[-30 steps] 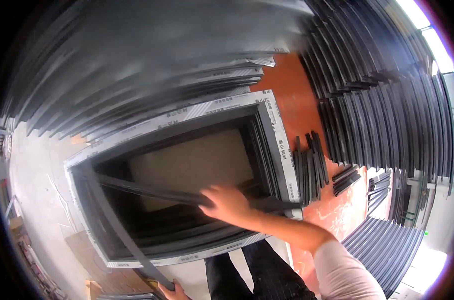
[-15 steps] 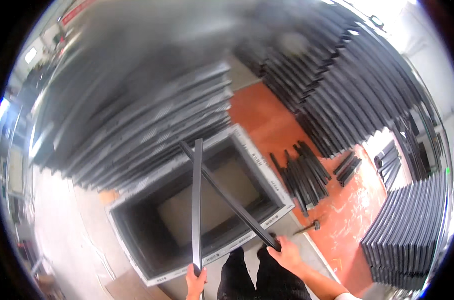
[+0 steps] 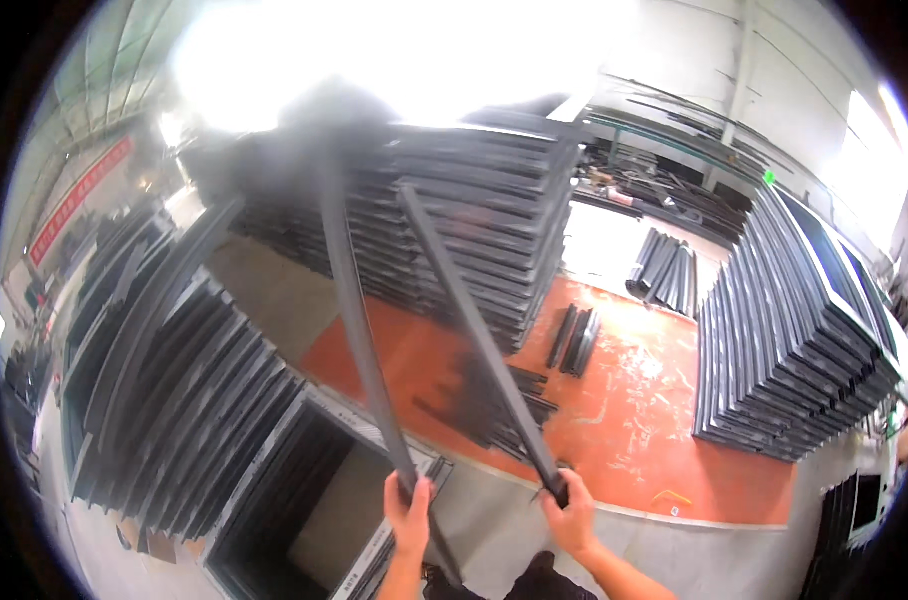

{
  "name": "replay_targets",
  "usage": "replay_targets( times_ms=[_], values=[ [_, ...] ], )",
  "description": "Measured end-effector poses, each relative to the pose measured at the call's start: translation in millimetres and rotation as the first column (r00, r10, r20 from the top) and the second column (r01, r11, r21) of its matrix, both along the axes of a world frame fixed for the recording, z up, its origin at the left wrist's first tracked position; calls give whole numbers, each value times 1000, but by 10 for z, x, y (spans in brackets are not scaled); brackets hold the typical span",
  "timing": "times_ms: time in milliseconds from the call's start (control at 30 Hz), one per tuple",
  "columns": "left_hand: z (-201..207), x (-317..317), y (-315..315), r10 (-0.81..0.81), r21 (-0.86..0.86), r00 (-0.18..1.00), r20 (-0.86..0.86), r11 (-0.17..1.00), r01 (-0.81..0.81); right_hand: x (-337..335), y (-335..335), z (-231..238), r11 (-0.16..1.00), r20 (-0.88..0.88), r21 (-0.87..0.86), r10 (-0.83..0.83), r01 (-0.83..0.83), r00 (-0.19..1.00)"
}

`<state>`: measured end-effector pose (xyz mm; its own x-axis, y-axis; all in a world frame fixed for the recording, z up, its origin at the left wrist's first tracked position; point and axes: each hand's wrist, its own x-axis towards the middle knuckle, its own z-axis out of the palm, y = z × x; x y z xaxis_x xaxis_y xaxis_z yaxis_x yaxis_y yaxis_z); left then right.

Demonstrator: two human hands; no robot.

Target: The person assembles window frames by hand, inserting metal profiles into the frame edges, moving frames between stacks, and retrieving additional metal bars from the floor to fit into the frames.

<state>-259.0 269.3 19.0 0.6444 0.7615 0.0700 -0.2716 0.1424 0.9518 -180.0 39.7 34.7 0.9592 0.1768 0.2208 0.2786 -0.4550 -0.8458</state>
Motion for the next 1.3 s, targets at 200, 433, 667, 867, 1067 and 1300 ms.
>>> replay_targets(
  times_ms=[200, 433, 667, 867, 1067, 1300],
  values=[
    [562, 1351, -1608, -359, -228, 916, 178, 891, 393, 209, -1672, 468, 981, 272, -19, -183, 195, 945],
    [796, 2044, -3201, -653, -458, 719, 239, 577, 676, 318, -2617, 582, 931, 282, 27, -356, 364, 891],
    [552, 2768, -3794, -774, -494, 603, 196, 453, 742, 806, -3072, 340, 902, 248, -113, -381, 417, 891],
    [450, 3774, -3861, -755, -608, 624, 201, 403, 684, 1737, -3047, 48, 896, 184, -193, -366, 399, 912],
    [439, 4908, -3760, -786, -675, 617, 44, 432, 598, 2865, -2928, 150, 913, 63, -225, -336, 341, 940],
    [129, 5747, -3785, -689, -783, 709, 153, 353, 513, 3602, -2901, 10, 887, 47, -360, -292, 289, 955]
  ],
)
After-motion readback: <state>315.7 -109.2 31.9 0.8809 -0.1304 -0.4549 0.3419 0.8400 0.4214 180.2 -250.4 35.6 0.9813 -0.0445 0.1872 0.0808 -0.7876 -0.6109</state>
